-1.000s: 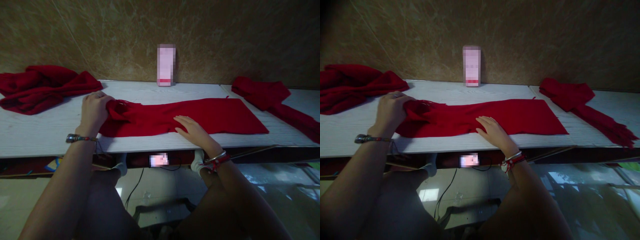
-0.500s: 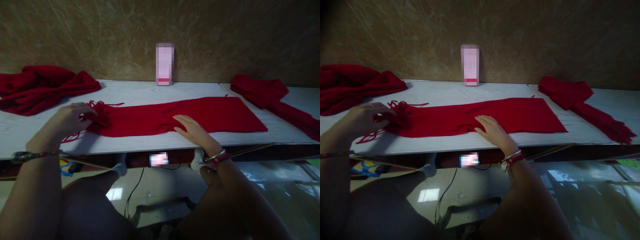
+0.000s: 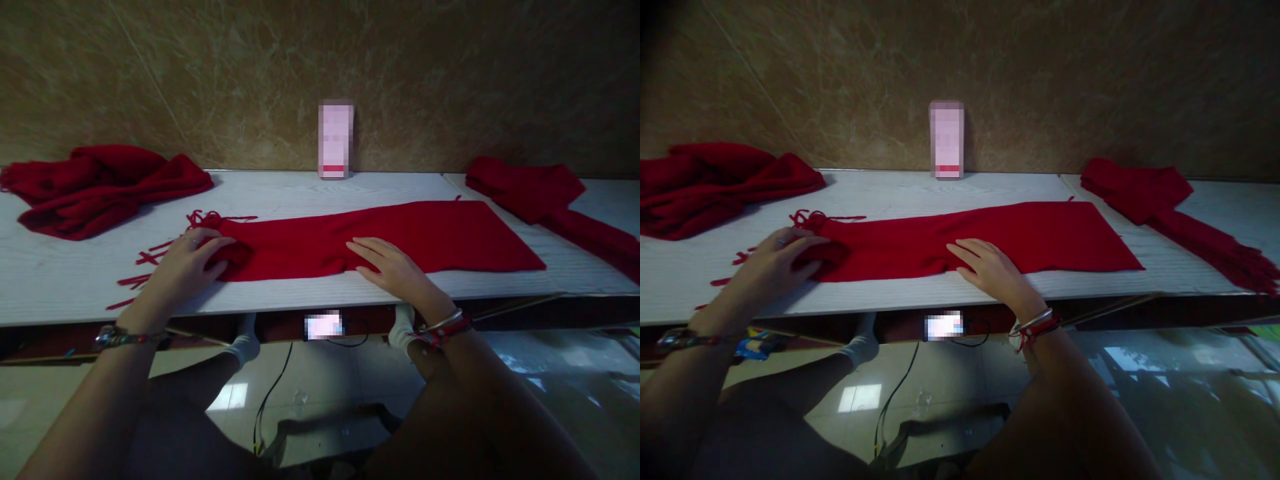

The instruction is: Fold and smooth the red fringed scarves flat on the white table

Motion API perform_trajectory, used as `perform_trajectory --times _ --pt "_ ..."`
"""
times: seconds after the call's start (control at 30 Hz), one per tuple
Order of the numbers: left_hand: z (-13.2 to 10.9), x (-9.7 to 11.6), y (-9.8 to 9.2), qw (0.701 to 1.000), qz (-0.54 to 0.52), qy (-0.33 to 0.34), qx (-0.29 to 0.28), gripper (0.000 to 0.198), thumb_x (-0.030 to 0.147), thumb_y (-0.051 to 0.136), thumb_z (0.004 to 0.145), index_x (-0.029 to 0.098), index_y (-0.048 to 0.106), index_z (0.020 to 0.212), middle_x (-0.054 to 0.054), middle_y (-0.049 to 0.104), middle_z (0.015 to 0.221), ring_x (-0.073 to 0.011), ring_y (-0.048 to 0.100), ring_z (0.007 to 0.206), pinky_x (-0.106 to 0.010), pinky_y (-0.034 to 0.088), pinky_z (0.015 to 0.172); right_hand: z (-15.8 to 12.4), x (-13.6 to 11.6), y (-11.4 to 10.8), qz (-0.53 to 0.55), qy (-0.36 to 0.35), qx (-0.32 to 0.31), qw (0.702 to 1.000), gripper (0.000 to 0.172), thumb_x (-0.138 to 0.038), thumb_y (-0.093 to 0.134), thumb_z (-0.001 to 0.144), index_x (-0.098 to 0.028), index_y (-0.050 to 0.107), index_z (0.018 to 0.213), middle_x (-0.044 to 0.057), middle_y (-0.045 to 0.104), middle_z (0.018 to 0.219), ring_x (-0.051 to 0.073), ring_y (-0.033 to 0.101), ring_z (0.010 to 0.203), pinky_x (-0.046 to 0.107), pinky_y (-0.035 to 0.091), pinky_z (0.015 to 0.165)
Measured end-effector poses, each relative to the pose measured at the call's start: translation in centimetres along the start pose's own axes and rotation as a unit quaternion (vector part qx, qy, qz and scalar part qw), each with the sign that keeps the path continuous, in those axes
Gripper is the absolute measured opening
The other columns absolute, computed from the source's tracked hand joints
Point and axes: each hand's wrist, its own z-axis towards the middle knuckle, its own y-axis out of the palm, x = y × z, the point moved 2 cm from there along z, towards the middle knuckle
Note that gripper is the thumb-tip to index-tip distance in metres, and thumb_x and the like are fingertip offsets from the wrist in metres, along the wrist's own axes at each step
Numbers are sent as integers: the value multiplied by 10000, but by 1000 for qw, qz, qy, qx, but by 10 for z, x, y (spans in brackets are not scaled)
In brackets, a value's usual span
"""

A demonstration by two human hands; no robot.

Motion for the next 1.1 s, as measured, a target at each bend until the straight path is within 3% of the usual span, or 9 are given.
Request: perform_trajectory --times 0.2,0.4,0.6,0.67,0.83,1.1 --pt "13 23 13 996 -38 84 -12 377 228 335 905 161 644 1111 -118 627 1074 -213 593 911 -384 502 835 2 -6 1 -26 -35 -3 999 320 -174 482 898 -199 636 1177 102 612 1249 217 533 1178 432 446 1002" --pt "17 22 9 994 -60 76 -53 433 172 293 842 164 695 1005 -106 682 1000 -190 637 839 -343 521 782 5 -9 -2 -33 -21 -3 999 341 -172 491 891 -191 608 1210 102 599 1266 223 531 1179 446 443 1006" --pt "10 15 -19 989 -115 41 78 409 272 309 897 112 685 926 -132 688 944 -176 630 862 -317 507 802 6 -8 -14 0 -4 46 999 430 -61 426 873 -183 548 1267 102 594 1257 201 524 1181 418 446 1009" --pt "9 11 -18 991 -112 44 53 409 295 312 891 133 688 906 -113 691 912 -172 629 843 -319 501 803 4 -6 -14 4 -10 39 999 412 -27 413 851 -160 608 1188 117 602 1233 213 532 1167 412 463 988" --pt "11 17 -3 988 -90 83 -98 449 251 281 819 135 697 941 -108 674 865 -166 609 752 -305 492 720 -4 -1 -7 -11 -9 -10 1000 371 -28 418 835 -188 689 1030 102 618 1207 219 549 1143 438 475 961" --pt "16 27 0 987 -90 73 -110 365 301 377 788 182 683 947 -91 655 874 -184 597 712 -318 491 678 -9 -10 -4 -19 -13 -5 1000 265 -199 485 893 -180 676 1075 106 636 1187 232 553 1124 466 447 974"
